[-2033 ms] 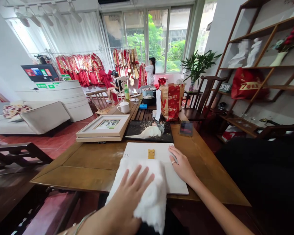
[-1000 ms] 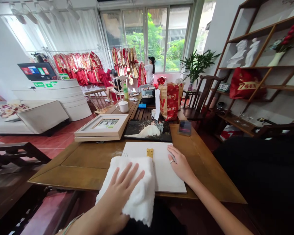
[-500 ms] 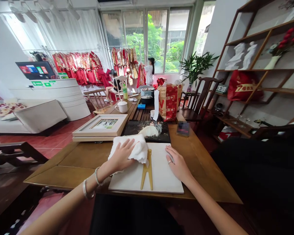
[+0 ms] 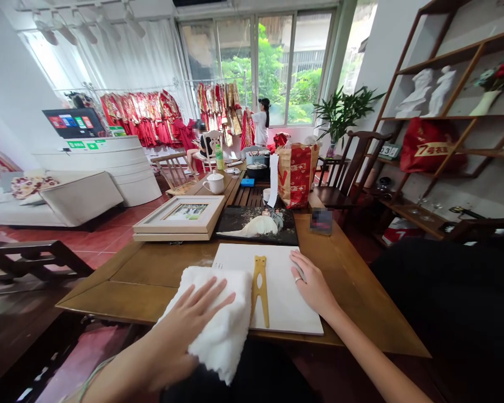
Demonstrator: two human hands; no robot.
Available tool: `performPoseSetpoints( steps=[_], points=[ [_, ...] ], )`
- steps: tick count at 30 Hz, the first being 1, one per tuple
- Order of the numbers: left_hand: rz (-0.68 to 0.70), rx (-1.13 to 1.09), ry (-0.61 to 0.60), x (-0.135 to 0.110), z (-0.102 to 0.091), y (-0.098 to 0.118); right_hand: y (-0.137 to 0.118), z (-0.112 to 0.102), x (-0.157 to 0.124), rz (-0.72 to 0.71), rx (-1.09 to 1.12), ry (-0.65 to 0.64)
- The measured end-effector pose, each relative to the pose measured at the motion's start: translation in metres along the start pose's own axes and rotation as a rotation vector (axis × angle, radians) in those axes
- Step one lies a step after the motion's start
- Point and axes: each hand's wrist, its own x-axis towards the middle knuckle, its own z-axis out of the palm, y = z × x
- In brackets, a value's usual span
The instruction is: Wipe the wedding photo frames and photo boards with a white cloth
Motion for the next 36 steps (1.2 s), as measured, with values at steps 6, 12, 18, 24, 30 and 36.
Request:
performPoseSetpoints(
  steps=[6, 12, 18, 24, 30, 36],
  points=[
    [-0.04, 0.052, 0.204, 0.062, -0.01, -0.029, -0.005, -0.001, 0.0, 0.019, 0.009, -0.006],
    [-0.058, 0.047, 0.267, 0.093, -0.016, -0.04, -0.004, -0.001, 0.0, 0.016, 0.015, 0.002],
    [-0.018, 0.005, 0.177, 0.05, -0.007, -0.028, -0.002, -0.002, 0.0, 0.013, 0.008, -0.004],
    [0.038, -0.009, -0.039, 0.0, 0.008, -0.003, 0.002, 0.001, 0.0, 0.002, 0.033, 0.023],
    [0.002, 0.007, -0.035, 0.007, -0.003, 0.005, 0.003, 0.003, 0.001, -0.013, 0.039, 0.04],
    [-0.07, 0.044, 0.187, 0.068, -0.013, -0.007, -0.002, 0.001, 0.001, 0.021, 0.056, 0.019]
  ],
)
